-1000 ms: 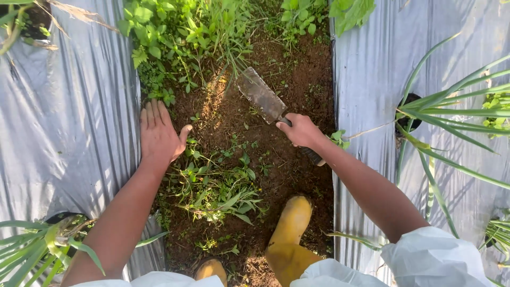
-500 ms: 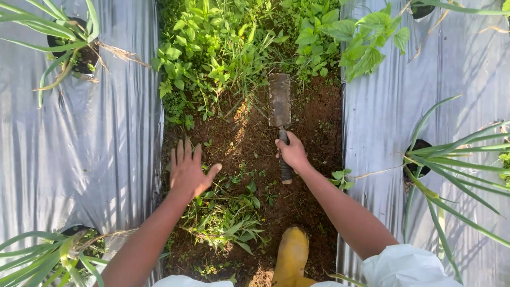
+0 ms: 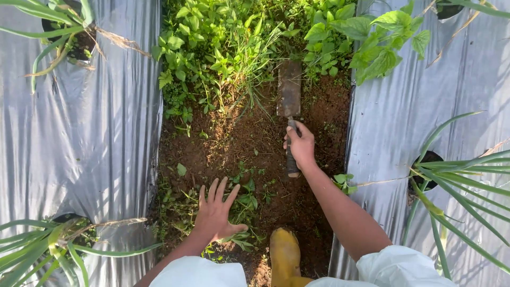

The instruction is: The person uses a hand hoe to loosen soil and remove weeds from a narrow row between plastic mulch beds. They pull the uprooted weeds by hand and discard them, repeating the process along the row.

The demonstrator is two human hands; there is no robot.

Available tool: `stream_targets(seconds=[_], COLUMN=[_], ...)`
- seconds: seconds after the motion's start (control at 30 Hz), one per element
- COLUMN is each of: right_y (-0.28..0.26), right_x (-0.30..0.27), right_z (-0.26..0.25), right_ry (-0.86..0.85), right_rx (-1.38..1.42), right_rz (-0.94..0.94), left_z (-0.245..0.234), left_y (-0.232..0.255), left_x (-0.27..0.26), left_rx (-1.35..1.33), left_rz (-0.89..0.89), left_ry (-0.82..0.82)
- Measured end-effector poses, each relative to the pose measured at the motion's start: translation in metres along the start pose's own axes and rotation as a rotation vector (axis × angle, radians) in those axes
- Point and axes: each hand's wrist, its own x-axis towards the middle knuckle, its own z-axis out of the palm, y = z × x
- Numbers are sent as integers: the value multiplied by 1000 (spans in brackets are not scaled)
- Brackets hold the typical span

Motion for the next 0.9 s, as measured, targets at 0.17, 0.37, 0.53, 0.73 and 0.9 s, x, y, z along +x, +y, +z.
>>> stream_targets(seconds=[0.17,0.37,0.53,0.73,0.9], right_y=[7,13,9,-11,28], right_x=[1,-19,4,5,29], right_z=[14,29,34,38,40], right_ry=[-13,-44,4,-18,-266], right_rx=[-231,-236,-261,-90,-67], right_rz=[-10,-32,-54,41,-161], left_z=[-1,-38,-34,3,-77], left_y=[-11,-19,-22,-21,-24], left_x=[-32,-65,-99,-195,-167], left_rx=[-232,-262,-229,-177,-567], left_rz=[63,-232,-374,-370,-640], left_ry=[-568,-723,-836,-923,-1466])
